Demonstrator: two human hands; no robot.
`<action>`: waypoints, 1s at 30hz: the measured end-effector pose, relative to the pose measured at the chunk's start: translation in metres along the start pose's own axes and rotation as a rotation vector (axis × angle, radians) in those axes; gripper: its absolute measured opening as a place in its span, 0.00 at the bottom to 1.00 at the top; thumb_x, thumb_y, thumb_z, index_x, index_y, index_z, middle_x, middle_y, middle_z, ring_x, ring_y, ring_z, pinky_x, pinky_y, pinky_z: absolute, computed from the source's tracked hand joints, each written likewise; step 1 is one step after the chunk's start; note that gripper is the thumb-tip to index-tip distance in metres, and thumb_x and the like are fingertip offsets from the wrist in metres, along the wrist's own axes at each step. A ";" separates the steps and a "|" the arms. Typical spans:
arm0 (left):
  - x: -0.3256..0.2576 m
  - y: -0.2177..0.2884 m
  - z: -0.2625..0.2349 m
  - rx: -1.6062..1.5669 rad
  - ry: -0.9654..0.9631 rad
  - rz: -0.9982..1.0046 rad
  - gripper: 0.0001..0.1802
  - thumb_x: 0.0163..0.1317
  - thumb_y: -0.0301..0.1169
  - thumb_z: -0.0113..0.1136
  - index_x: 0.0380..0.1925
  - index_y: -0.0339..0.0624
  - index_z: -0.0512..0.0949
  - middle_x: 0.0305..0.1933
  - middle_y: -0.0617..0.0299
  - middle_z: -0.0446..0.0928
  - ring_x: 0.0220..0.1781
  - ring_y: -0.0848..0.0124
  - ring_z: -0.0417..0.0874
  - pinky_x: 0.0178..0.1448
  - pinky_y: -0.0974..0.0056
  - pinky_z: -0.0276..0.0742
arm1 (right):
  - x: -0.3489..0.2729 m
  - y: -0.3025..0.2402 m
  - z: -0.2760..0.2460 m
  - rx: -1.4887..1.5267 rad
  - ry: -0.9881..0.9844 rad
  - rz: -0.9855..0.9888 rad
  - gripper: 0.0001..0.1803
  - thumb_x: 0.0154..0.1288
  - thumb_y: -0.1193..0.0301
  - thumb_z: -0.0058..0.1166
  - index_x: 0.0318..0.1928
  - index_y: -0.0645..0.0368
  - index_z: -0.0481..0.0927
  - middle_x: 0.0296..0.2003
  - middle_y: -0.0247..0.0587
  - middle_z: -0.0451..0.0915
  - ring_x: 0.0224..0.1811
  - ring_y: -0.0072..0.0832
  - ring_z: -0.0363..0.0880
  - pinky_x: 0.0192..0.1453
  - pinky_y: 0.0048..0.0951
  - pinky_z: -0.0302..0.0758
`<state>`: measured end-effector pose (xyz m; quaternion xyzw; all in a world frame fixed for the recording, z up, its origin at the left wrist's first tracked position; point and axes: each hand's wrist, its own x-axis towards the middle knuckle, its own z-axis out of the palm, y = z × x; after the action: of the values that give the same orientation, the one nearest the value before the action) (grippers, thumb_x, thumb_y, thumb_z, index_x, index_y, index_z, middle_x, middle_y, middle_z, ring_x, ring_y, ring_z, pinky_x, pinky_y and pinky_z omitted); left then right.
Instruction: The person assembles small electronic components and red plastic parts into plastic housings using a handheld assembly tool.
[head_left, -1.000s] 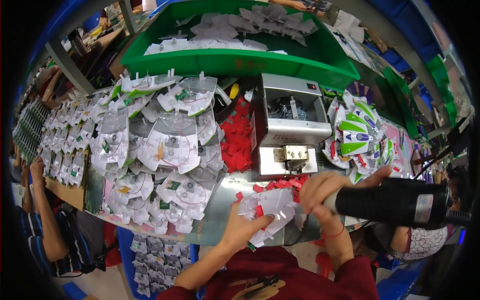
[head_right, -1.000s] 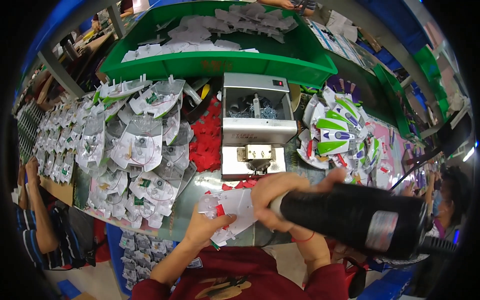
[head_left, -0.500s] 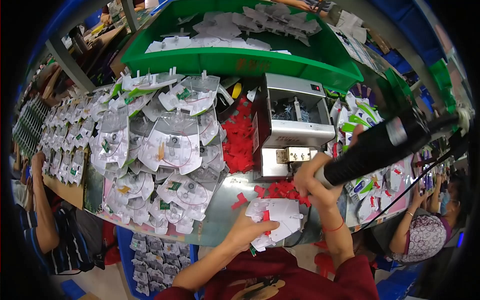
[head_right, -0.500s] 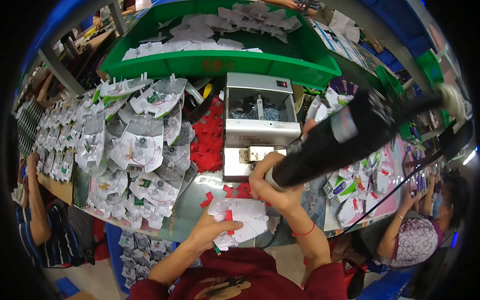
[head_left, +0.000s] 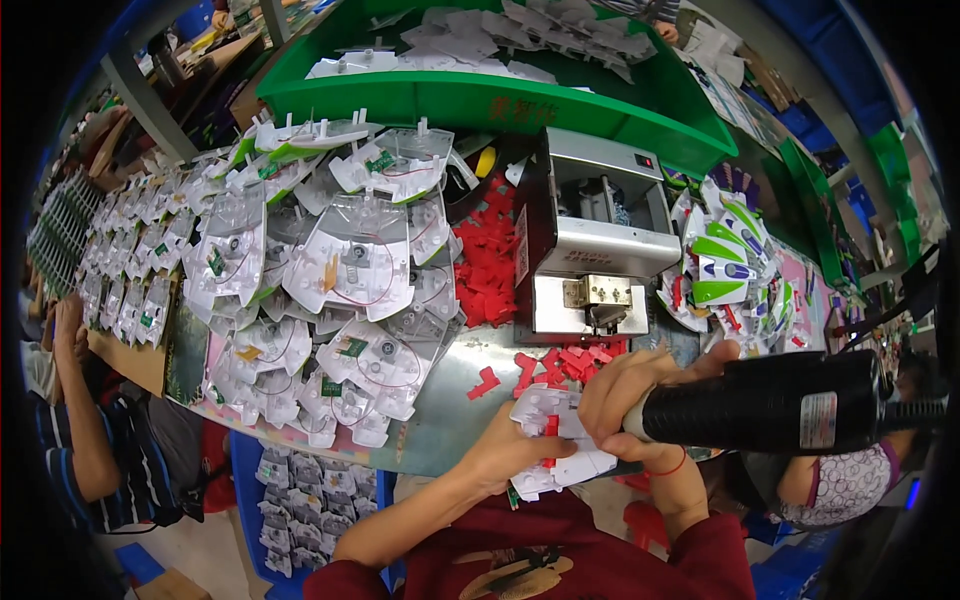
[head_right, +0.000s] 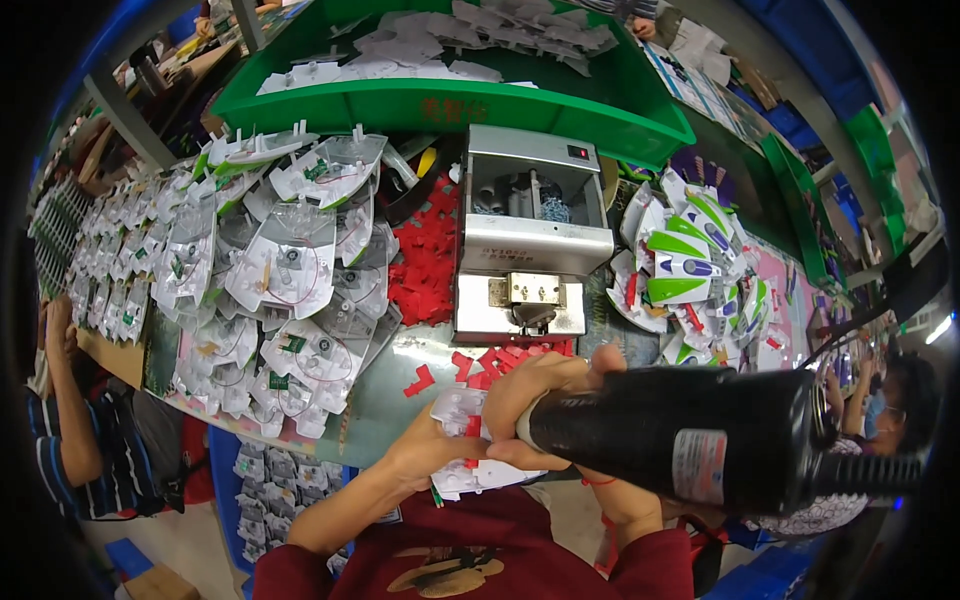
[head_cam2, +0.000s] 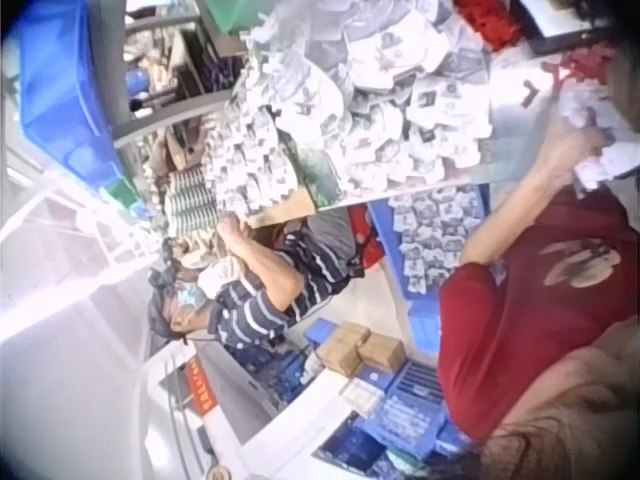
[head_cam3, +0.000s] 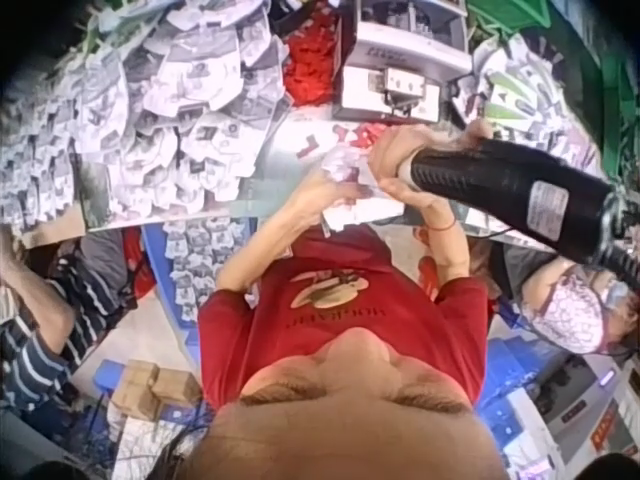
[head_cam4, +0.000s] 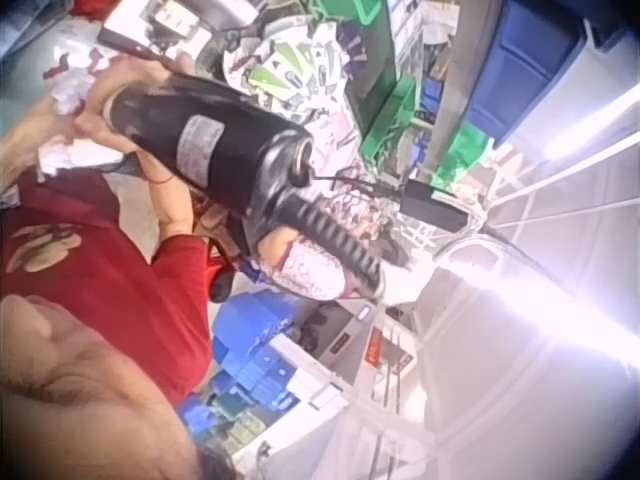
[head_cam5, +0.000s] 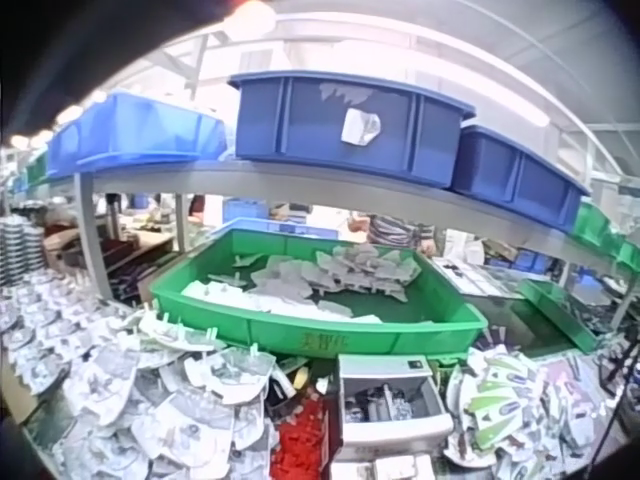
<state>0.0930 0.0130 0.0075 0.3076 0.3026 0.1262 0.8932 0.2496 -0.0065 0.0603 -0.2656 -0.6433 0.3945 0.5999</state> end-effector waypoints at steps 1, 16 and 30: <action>0.000 0.001 0.001 0.002 -0.005 -0.001 0.18 0.42 0.19 0.60 0.38 0.34 0.74 0.34 0.61 0.77 0.34 0.74 0.76 0.39 0.69 0.72 | 0.000 -0.002 -0.001 -0.004 0.003 -0.001 0.44 0.48 0.80 0.59 0.62 0.31 0.55 0.17 0.37 0.74 0.16 0.29 0.73 0.21 0.27 0.71; 0.011 -0.008 -0.010 0.139 0.095 0.165 0.18 0.43 0.17 0.60 0.39 0.31 0.74 0.34 0.60 0.77 0.33 0.75 0.78 0.38 0.70 0.74 | 0.008 0.013 -0.029 -0.125 0.310 -0.075 0.08 0.47 0.77 0.58 0.29 0.61 0.73 0.19 0.36 0.73 0.21 0.25 0.72 0.26 0.22 0.69; 0.009 -0.006 -0.012 -0.092 0.173 0.139 0.18 0.44 0.18 0.59 0.40 0.31 0.72 0.36 0.58 0.76 0.36 0.71 0.78 0.41 0.68 0.75 | -0.006 -0.004 0.002 0.168 0.349 0.210 0.12 0.50 0.71 0.59 0.20 0.62 0.68 0.12 0.38 0.71 0.13 0.27 0.68 0.19 0.25 0.67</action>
<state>0.0928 0.0176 -0.0085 0.2747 0.3506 0.2276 0.8659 0.2494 -0.0138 0.0605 -0.3443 -0.4636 0.4552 0.6778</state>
